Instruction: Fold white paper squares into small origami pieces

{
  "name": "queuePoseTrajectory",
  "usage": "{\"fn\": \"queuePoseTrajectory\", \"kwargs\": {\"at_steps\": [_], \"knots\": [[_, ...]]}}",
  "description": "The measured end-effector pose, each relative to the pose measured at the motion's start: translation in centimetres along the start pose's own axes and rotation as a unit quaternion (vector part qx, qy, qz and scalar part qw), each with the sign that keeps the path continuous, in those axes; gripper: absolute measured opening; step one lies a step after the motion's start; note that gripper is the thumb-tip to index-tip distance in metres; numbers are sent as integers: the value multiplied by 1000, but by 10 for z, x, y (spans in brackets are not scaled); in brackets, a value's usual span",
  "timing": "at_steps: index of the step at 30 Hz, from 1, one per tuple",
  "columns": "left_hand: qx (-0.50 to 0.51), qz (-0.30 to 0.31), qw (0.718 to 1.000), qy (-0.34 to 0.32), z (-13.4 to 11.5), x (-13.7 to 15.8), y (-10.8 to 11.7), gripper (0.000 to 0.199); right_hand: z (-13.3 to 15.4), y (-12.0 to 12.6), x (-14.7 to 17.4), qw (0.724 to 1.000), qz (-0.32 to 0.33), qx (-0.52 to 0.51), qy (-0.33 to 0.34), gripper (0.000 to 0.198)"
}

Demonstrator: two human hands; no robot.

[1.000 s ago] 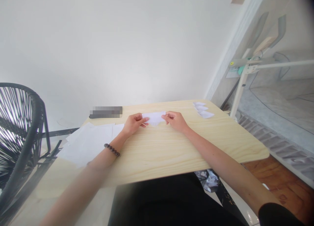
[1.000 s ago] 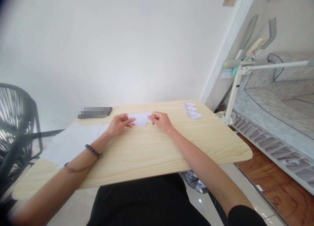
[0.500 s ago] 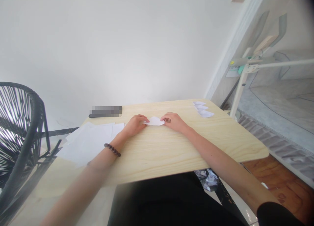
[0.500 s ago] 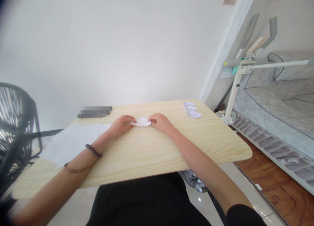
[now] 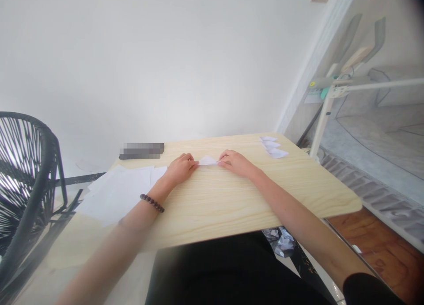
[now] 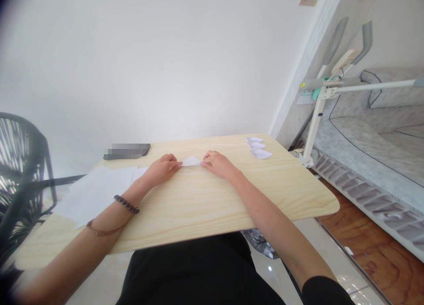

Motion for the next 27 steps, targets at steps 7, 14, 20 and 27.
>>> {"fn": "queuePoseTrajectory", "kwargs": {"at_steps": [7, 14, 20, 27], "knots": [[47, 9, 998, -34, -12, 0, 0, 32, 14, -1, 1, 998, -37, -46, 13, 23], [147, 40, 988, 15, -4, -1, -7, 32, 14, -10, -3, 998, -15, -66, -5, 24], [160, 37, 986, 26, -6, -1, -7, 32, 12, -15, -4, 997, -14, -73, -31, 25], [144, 13, 989, 34, -3, -1, -5, 31, 13, -18, -5, 998, -39, -13, -39, 27]]}}
Point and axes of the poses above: each hand's wrist, its own x-axis away from the middle knuckle, its own y-axis out of the back of the hand, z = x × y, the point moved 8 cm from there along -x, towards the middle knuckle, and after that the axes turned 2 degrees about x, right-handed, at the moved point
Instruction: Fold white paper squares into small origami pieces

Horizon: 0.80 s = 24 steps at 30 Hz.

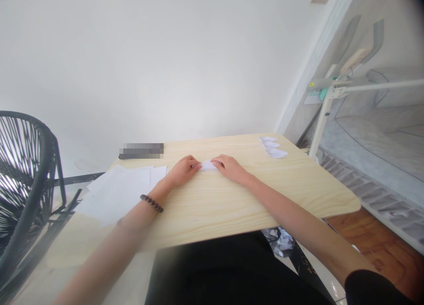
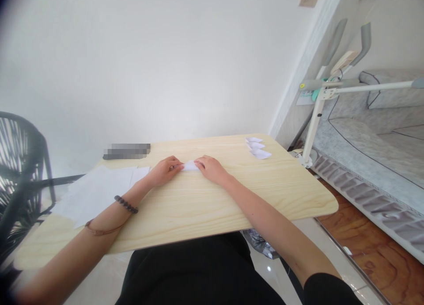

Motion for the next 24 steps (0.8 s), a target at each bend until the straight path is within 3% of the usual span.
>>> {"fn": "queuePoseTrajectory", "kwargs": {"at_steps": [10, 24], "knots": [[-22, -1, 1000, 11, 0, -2, 0, 32, 0, -2, -1, 998, 33, 39, -22, 30], [-23, -35, 998, 43, 11, -5, 0, 28, -4, 2, -3, 997, 0, 65, -35, 28]]}}
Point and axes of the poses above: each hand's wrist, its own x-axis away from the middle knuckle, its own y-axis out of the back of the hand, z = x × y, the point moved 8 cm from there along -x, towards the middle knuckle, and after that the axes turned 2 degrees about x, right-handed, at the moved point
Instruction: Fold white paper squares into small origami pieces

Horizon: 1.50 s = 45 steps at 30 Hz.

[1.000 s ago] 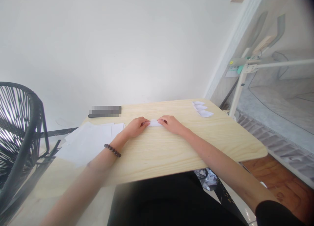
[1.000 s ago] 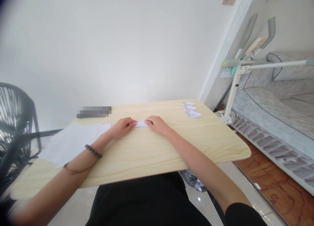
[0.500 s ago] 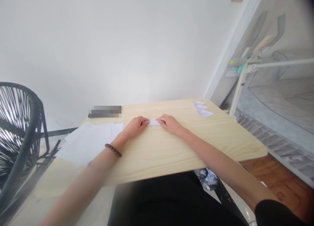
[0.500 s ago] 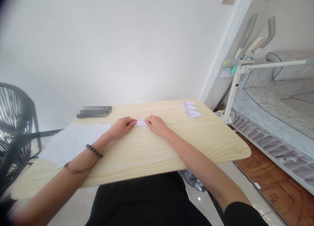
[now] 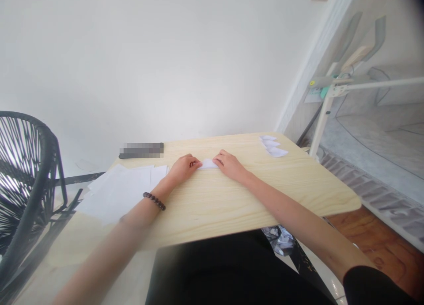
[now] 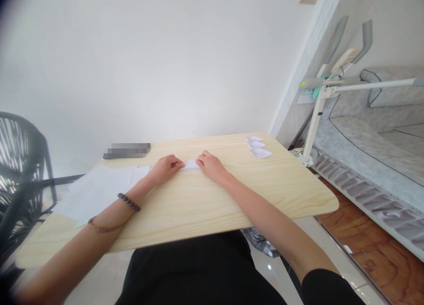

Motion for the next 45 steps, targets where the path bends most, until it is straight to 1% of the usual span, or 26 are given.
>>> {"fn": "queuePoseTrajectory", "kwargs": {"at_steps": [2, 7, 14, 19, 22, 25, 29, 32, 39, 45], "knots": [[-1, -1, 1000, -4, -1, 0, 0, 28, -1, 1, -1, 1000, -4, -5, -1, 27], [-10, 3, 1000, -6, -1, 0, -1, 27, -3, -2, -2, 1000, 13, -10, -8, 24], [-76, 20, 997, -17, -6, 1, -7, 21, -2, -2, -3, 1000, 5, 9, -14, 26], [-103, 29, 994, -31, -8, 2, -11, 23, -4, -3, -5, 1000, 3, 17, -20, 26], [-110, 12, 992, -56, -14, 3, -8, 28, -4, -4, -5, 1000, 1, 10, -24, 25], [-119, 5, 988, -99, -25, 5, -5, 33, -5, -4, -5, 1000, 0, 1, -26, 24], [-148, 29, 975, -163, -41, 8, -6, 35, -6, -5, -5, 1000, -5, -9, -30, 21], [-159, 41, 969, -187, -45, 9, -6, 40, -7, -6, -5, 999, -7, -15, -34, 19], [-159, 40, 965, -204, -42, 8, -8, 41, -8, -7, -5, 999, -6, -17, -34, 19], [-115, 37, 975, -185, -38, 5, -4, 31, -5, -5, -3, 999, 1, -19, -28, 19]]}}
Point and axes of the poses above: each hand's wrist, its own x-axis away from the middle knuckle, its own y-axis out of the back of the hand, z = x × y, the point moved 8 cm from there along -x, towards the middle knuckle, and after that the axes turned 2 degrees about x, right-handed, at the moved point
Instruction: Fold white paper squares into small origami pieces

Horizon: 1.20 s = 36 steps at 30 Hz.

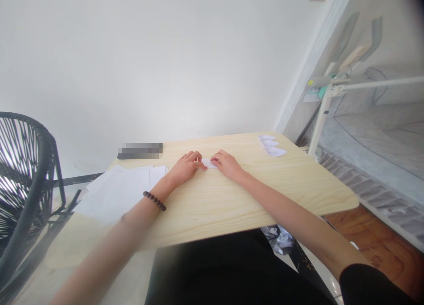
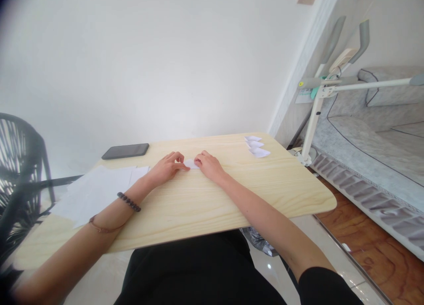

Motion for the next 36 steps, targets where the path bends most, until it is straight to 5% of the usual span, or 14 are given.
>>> {"fn": "queuePoseTrajectory", "kwargs": {"at_steps": [8, 23, 36], "knots": [[67, 9, 998, 13, 0, 3, 2, 24, 5, 4, 3, 1000, -10, -10, 12, 19], [23, 3, 1000, 12, 1, 3, 1, 24, 27, 9, 8, 986, -12, 46, 163, 20], [-30, -64, 997, -24, -7, 3, 13, 18, 41, 19, 11, 960, -103, 134, 225, 25]]}}
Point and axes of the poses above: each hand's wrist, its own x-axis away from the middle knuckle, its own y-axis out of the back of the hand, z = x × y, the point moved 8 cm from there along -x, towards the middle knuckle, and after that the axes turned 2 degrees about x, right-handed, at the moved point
